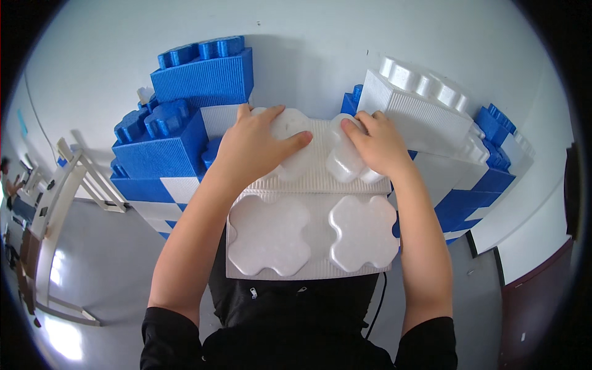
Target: Assemble and manipulate large white and blue modular building blocks.
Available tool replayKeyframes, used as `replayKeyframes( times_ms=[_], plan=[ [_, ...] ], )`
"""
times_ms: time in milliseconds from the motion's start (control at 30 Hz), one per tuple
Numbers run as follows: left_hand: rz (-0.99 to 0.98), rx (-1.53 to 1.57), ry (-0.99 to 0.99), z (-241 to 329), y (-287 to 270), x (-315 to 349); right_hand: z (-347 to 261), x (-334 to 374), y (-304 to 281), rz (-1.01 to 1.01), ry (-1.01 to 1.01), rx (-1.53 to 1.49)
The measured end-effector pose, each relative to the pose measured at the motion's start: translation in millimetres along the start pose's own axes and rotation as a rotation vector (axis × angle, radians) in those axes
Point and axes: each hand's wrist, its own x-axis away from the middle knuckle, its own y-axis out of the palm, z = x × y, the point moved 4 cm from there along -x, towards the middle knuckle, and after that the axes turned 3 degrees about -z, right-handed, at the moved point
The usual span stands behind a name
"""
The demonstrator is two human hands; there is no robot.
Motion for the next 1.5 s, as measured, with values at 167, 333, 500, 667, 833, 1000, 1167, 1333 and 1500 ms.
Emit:
replayKeyframes(
  times_ms=[167, 333, 500, 667, 833, 1000, 1167, 1333, 1500],
  plan=[
    [-0.004, -0.077, -0.038, -8.1, -4.1, 3.0, -20.7, 1.2, 4.8, -0.021, 0.038, 0.126],
    [-0.033, -0.004, -0.071, -24.3, -5.9, 1.2, -36.8, -1.4, 6.5, -0.080, 0.046, 0.176],
    [-0.017, 0.014, -0.050, -23.2, -0.4, -1.9, -23.9, -9.7, 12.9, -0.002, -0.014, 0.162],
    [-0.037, -0.206, -0.095, -3.3, 13.0, -8.5, -2.5, -7.7, 17.7, -0.047, -0.040, 0.165],
    [-0.014, -0.088, -0.039, -24.1, 4.1, -2.0, -27.3, -1.3, 14.9, -0.084, 0.045, 0.203],
    [-0.014, -0.026, -0.031, -29.5, 7.4, -3.3, -27.4, -2.3, 16.2, -0.019, 0.026, 0.181],
    [-0.084, -0.216, -0.070, -4.4, 12.9, -3.1, -8.5, 0.2, 14.3, -0.030, 0.029, 0.163],
    [0.101, -0.562, 0.088, -13.4, 28.3, -4.8, -17.2, 4.9, 14.4, -0.032, 0.017, 0.184],
    [0.053, -0.290, 0.234, -9.6, 17.3, 0.3, -18.4, 11.3, 29.3, 0.461, -0.380, 0.413]
  ],
)
